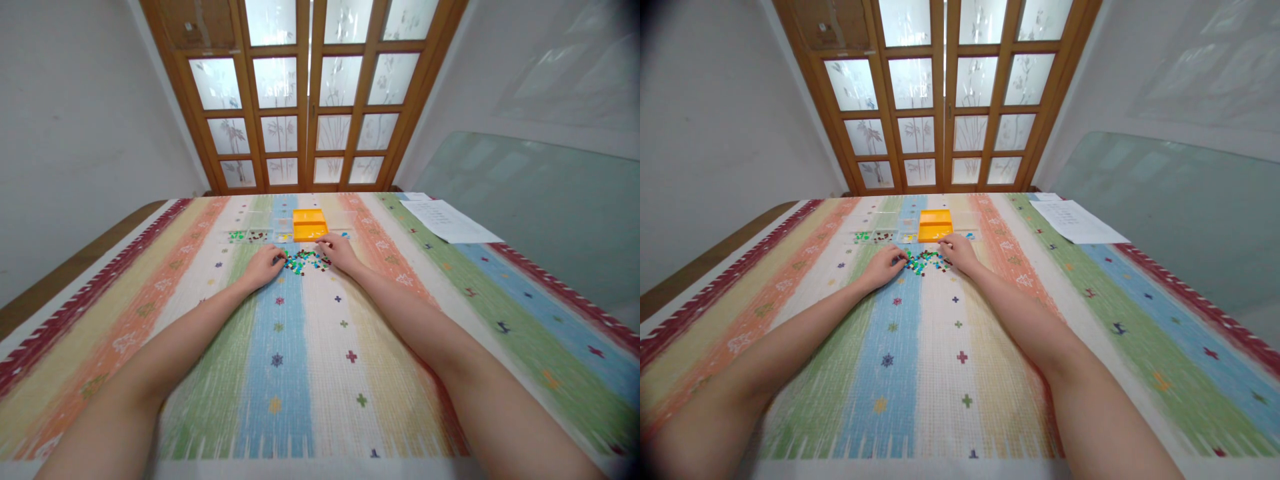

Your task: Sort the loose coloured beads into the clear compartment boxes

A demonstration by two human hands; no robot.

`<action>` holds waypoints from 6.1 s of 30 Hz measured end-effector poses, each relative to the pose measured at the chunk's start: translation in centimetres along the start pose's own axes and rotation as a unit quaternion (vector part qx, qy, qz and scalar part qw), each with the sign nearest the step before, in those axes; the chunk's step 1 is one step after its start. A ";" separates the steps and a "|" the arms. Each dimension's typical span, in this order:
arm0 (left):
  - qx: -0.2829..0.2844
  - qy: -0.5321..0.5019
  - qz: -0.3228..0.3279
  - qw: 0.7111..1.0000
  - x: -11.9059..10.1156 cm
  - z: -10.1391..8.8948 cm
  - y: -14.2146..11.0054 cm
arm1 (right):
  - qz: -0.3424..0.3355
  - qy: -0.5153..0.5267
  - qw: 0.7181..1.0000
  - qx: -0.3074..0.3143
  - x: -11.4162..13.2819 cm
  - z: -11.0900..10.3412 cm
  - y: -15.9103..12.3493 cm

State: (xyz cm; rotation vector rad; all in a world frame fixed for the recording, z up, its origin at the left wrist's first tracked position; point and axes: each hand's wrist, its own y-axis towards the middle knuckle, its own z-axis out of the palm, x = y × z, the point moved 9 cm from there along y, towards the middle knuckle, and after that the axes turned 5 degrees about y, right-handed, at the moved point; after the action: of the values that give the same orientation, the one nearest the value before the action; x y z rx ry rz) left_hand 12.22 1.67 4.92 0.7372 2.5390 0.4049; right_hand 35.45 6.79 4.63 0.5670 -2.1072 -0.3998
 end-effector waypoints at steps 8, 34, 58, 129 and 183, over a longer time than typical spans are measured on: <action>-0.007 0.019 -0.013 1.000 0.4 0.0 0.0 | -0.134 -0.055 0.982 0.124 2.7 3.8 -0.8; 0.009 0.091 0.053 0.994 0.5 1.3 0.0 | -0.083 -0.122 0.989 -0.030 -0.1 0.5 0.2; 0.026 0.127 0.103 0.986 -0.8 0.0 -0.2 | -0.106 -0.091 0.990 0.022 2.2 0.8 -0.6; 0.021 0.028 0.097 0.995 1.7 -1.5 0.2 | -0.139 -0.153 0.974 0.093 3.4 2.2 -1.2; 0.088 -0.058 0.144 0.984 -1.5 -1.3 -0.5 | -0.151 -0.094 0.979 0.101 3.9 2.1 -1.4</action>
State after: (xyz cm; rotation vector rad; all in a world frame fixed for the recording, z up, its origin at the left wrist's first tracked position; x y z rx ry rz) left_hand 12.50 0.23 6.42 1.1676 2.3839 0.2220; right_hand 32.06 3.64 5.47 1.0115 -2.2625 -0.4255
